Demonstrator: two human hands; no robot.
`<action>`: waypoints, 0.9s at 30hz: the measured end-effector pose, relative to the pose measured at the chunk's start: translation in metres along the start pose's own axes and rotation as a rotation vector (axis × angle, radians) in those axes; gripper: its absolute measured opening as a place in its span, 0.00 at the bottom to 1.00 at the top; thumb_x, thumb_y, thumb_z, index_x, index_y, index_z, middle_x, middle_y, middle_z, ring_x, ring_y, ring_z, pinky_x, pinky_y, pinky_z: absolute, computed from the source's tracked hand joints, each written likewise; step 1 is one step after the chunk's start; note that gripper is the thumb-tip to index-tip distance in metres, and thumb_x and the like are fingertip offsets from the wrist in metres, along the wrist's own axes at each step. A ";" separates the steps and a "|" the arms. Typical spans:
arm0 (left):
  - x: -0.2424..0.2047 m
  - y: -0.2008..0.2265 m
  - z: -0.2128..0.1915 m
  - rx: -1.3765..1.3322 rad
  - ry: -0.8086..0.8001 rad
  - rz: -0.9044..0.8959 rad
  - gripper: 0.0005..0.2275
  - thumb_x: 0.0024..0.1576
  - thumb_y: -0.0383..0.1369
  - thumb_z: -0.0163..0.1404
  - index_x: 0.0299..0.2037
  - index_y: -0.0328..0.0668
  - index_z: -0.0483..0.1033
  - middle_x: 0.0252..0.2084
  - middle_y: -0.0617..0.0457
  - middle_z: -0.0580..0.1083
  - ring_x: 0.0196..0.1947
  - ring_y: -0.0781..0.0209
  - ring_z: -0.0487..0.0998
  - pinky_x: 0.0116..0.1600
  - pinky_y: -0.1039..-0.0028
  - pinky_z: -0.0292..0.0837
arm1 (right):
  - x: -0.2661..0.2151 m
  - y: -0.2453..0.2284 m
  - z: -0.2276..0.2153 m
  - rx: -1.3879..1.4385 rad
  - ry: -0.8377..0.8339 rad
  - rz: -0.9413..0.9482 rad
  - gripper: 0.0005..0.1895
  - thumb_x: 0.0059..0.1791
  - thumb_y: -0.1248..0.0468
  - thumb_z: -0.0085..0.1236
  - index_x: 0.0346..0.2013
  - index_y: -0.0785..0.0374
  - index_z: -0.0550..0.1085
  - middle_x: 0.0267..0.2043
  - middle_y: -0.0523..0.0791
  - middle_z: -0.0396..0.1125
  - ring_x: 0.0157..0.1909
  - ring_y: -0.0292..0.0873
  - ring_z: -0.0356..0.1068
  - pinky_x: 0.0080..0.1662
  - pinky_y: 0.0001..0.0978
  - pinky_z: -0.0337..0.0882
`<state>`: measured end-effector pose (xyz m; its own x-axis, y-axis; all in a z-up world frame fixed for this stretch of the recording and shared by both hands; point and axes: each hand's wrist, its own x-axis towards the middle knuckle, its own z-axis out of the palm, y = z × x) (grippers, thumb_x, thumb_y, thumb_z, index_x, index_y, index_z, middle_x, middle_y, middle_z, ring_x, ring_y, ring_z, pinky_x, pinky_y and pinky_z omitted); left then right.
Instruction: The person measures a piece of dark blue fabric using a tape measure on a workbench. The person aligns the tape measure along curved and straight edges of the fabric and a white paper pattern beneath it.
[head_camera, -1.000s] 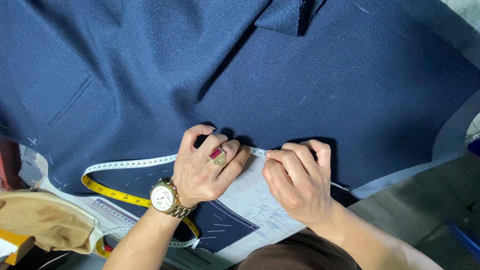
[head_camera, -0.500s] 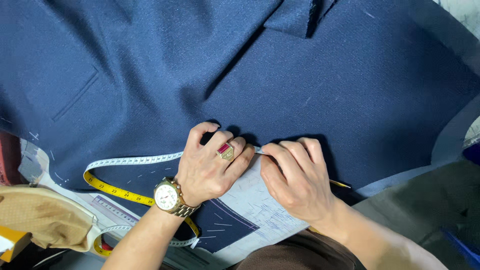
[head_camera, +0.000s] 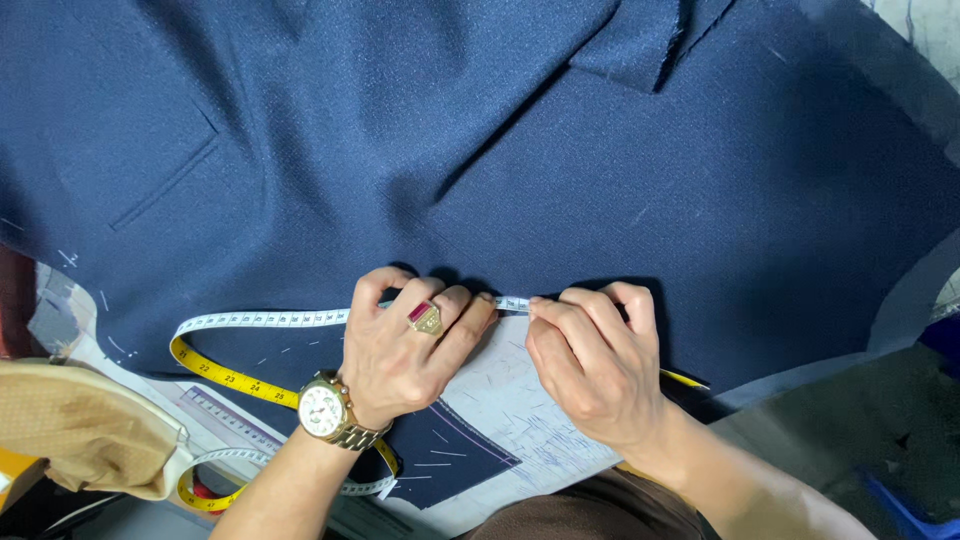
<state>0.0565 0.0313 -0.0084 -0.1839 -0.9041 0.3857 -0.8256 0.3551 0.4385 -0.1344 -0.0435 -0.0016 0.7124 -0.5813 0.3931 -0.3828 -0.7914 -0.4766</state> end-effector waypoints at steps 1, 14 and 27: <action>-0.002 0.001 -0.002 -0.002 0.002 -0.003 0.08 0.66 0.27 0.47 0.37 0.38 0.79 0.30 0.48 0.70 0.29 0.53 0.70 0.48 0.58 0.66 | 0.000 -0.001 -0.003 -0.001 -0.004 -0.001 0.10 0.48 0.78 0.55 0.23 0.66 0.73 0.30 0.48 0.69 0.30 0.48 0.68 0.40 0.43 0.68; -0.010 0.004 -0.002 0.013 -0.163 -0.062 0.09 0.65 0.25 0.43 0.45 0.38 0.78 0.40 0.52 0.75 0.35 0.56 0.73 0.42 0.62 0.61 | 0.008 -0.004 -0.007 -0.031 -0.100 0.039 0.11 0.50 0.78 0.56 0.25 0.64 0.70 0.34 0.44 0.72 0.35 0.44 0.71 0.41 0.41 0.61; -0.010 0.005 0.000 0.004 -0.160 -0.054 0.09 0.66 0.25 0.41 0.46 0.36 0.76 0.41 0.49 0.76 0.37 0.52 0.73 0.41 0.60 0.64 | 0.004 -0.005 -0.008 -0.021 -0.137 0.060 0.09 0.51 0.75 0.56 0.28 0.63 0.71 0.37 0.43 0.72 0.36 0.45 0.72 0.43 0.43 0.60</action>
<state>0.0541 0.0417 -0.0100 -0.2214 -0.9483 0.2276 -0.8387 0.3042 0.4518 -0.1345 -0.0434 0.0084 0.7610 -0.5974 0.2529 -0.4382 -0.7608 -0.4787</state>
